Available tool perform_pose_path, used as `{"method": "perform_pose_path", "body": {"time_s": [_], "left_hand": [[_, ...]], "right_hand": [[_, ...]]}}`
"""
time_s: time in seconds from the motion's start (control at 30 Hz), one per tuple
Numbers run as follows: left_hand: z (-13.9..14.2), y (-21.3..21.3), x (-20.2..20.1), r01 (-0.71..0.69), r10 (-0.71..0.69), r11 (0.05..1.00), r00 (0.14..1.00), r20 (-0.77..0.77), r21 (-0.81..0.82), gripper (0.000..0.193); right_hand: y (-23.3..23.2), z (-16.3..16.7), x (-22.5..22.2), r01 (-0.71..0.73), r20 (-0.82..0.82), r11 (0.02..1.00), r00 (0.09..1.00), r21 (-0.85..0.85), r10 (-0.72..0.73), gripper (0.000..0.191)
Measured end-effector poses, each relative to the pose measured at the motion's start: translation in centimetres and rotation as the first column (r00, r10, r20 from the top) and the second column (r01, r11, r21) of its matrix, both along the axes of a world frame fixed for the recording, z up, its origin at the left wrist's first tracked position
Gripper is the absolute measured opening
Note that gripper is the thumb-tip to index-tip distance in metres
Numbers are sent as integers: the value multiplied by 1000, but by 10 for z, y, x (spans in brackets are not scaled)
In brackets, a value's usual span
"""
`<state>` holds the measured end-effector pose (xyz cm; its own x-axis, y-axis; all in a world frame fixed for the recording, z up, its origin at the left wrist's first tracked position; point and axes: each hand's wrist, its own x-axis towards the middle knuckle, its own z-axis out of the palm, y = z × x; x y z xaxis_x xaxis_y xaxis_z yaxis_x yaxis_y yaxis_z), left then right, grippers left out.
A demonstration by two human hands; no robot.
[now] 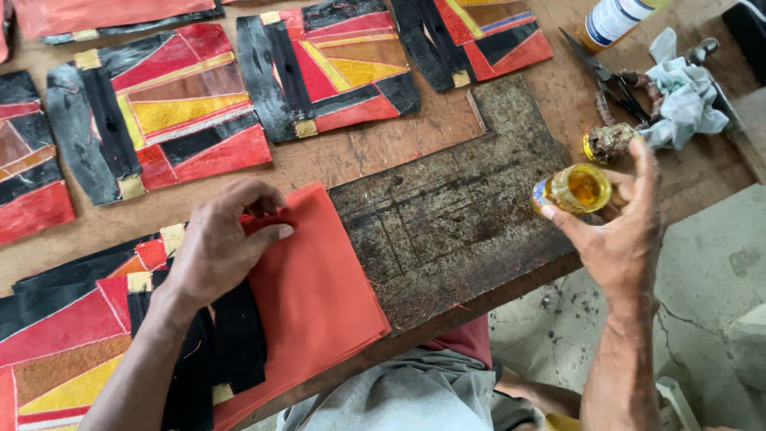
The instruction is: The person picks up a red fabric square from a stack, spreads glue by hand along its edges from a jar, folds the edges over, and sets the finished piece on the table with other completed patchwork panels.
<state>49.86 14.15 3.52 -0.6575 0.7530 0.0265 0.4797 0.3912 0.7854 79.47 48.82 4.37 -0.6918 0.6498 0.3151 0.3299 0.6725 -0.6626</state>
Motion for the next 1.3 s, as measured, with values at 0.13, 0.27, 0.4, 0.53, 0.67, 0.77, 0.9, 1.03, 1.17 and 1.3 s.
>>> {"method": "perform_pose_path", "body": {"time_s": [0.13,0.27,0.4,0.53,0.67,0.77,0.9,1.03,1.17,1.3], "left_hand": [[0,0,-1,-32,29,999,988,153,18,33],[1,-4,-3,-39,38,999,985,166,6,20],[1,-5,-5,-25,26,1000,989,144,-6,19],[3,-5,-8,118,-126,991,979,158,58,15],[7,-5,-8,98,-99,995,971,220,15,28],[7,-2,-8,192,-208,976,964,164,106,42],[3,2,-6,60,-62,998,983,173,14,44],[-1,0,-5,-60,73,994,986,148,-93,35],[-7,0,-7,-55,56,998,985,163,-8,30],[-5,-7,-11,129,-153,971,982,111,201,24]], "right_hand": [[16,-4,14,51,56,993,997,110,-57,103],[36,-12,20,91,18,993,996,69,-93,103],[52,-21,26,108,26,985,993,132,-112,101],[59,-27,31,70,-22,995,997,71,-69,100],[59,-27,32,78,-22,994,997,81,-76,100],[59,-25,32,72,-29,994,997,77,-70,99],[58,-22,31,61,-27,996,998,63,-60,98],[57,-18,29,46,5,991,999,125,-47,98],[50,-13,25,0,24,980,1000,199,-5,95],[41,-13,14,-28,-24,999,999,45,29,97]]}}
